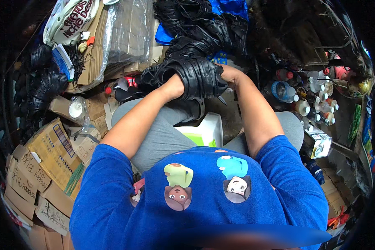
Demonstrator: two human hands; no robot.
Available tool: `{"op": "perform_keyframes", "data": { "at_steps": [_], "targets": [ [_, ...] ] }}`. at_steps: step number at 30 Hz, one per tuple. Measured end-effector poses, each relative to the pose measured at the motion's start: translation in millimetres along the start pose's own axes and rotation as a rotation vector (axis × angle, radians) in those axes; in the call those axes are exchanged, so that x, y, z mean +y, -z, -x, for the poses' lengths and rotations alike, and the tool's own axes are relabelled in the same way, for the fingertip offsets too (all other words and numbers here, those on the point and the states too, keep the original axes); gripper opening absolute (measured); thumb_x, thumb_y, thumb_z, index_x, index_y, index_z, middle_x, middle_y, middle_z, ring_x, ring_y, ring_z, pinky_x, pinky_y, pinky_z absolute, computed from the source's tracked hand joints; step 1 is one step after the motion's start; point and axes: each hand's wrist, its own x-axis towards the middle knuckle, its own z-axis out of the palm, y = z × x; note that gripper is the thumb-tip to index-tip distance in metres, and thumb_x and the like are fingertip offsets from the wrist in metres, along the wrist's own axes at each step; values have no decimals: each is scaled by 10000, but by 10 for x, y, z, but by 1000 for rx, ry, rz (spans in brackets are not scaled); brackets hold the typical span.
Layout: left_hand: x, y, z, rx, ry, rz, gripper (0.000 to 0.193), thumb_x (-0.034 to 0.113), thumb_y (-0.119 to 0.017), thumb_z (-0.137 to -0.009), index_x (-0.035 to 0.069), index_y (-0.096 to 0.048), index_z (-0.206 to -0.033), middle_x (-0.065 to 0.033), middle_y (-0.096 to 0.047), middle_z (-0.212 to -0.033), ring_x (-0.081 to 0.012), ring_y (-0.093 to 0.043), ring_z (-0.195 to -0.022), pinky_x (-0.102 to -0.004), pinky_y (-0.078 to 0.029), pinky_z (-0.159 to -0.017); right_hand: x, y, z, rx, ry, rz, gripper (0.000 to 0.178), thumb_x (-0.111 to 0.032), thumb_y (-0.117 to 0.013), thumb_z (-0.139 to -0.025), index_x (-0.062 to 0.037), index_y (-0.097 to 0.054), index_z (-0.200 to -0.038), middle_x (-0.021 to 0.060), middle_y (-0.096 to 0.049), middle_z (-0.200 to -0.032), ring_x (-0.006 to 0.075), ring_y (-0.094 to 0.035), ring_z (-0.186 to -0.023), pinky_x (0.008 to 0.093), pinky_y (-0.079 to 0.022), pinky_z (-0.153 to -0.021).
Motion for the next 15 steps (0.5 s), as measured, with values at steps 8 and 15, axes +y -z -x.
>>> {"op": "perform_keyframes", "data": {
  "at_steps": [8, 15],
  "targets": [
    [155, 32, -57, -31, -37, -610, 357, 226, -609, -774, 49, -578, -1081, -112, -576, -1104, -177, -537, -989, -281, -404, -888, 261, 56, -158, -21, 47, -73, 655, -161, -651, -783, -200, -333, -1354, 59, -476, -1263, 156, -504, -1071, 317, -428, -879],
    [-779, 19, -140, 217, -291, -816, 306, 173, -502, -826, 65, -570, -1104, -87, -557, -1152, -201, -515, -1048, -326, -362, -955, 35, -192, -60, 148, 141, 42, 341, -181, -613, -787, -56, -580, -1103, 80, -619, -1021, 158, -591, -853, 292, -480, -748]
  ]
}}
